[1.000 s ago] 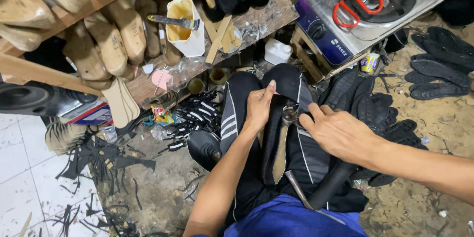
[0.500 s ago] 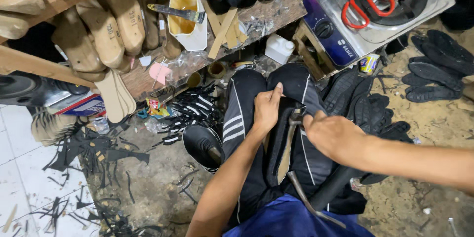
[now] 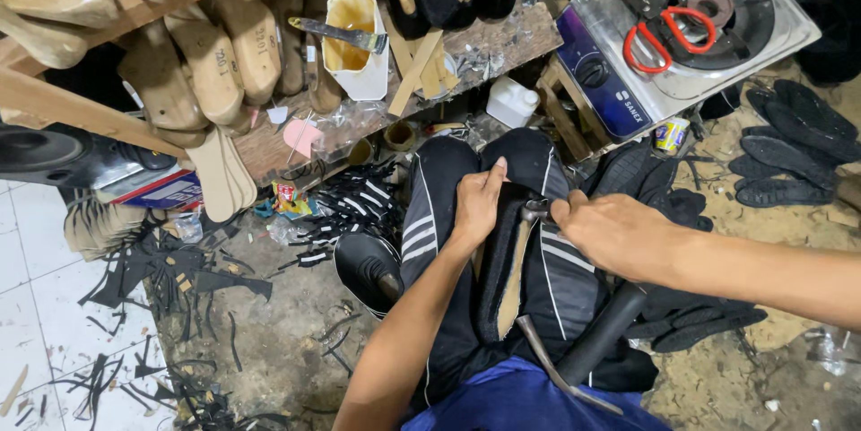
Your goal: The person sits on the floor of a shoe workshop and hammers a black shoe upper stretched over a wooden last, working the edges with a hammer and pincers. They then pull the last out of the shoe, set it on the shelf, and press and hammer the sole of the finished shoe.
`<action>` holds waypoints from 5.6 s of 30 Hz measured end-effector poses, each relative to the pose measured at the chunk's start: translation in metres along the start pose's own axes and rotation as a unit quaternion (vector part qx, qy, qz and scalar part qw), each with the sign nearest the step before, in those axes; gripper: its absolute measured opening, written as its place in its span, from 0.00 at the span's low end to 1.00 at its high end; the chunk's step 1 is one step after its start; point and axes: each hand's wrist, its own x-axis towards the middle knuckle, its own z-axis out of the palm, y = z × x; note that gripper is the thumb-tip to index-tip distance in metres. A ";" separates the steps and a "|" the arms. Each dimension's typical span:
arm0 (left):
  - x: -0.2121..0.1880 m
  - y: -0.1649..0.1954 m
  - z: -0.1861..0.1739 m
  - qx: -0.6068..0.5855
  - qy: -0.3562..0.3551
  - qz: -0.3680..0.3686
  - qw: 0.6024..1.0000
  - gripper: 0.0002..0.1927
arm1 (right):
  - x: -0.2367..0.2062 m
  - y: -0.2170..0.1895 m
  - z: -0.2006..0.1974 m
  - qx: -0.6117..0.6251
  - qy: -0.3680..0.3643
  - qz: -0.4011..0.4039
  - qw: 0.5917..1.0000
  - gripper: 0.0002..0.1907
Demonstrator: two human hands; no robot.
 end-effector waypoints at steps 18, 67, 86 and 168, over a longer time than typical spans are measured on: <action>0.001 -0.005 0.000 -0.017 -0.006 -0.005 1.000 0.31 | 0.011 0.020 0.001 0.068 -0.004 -0.063 0.996 0.12; 0.034 0.001 -0.013 -0.232 -0.087 0.032 0.968 0.30 | -0.055 -0.043 0.066 0.424 0.004 -0.295 0.856 0.13; 0.066 -0.002 -0.002 -0.233 -0.113 -0.079 0.963 0.29 | -0.115 -0.001 0.054 0.359 0.298 0.116 0.877 0.17; -0.078 0.175 -0.072 0.063 -0.130 0.438 0.887 0.52 | -0.030 -0.074 0.102 0.184 0.390 -0.137 0.892 0.20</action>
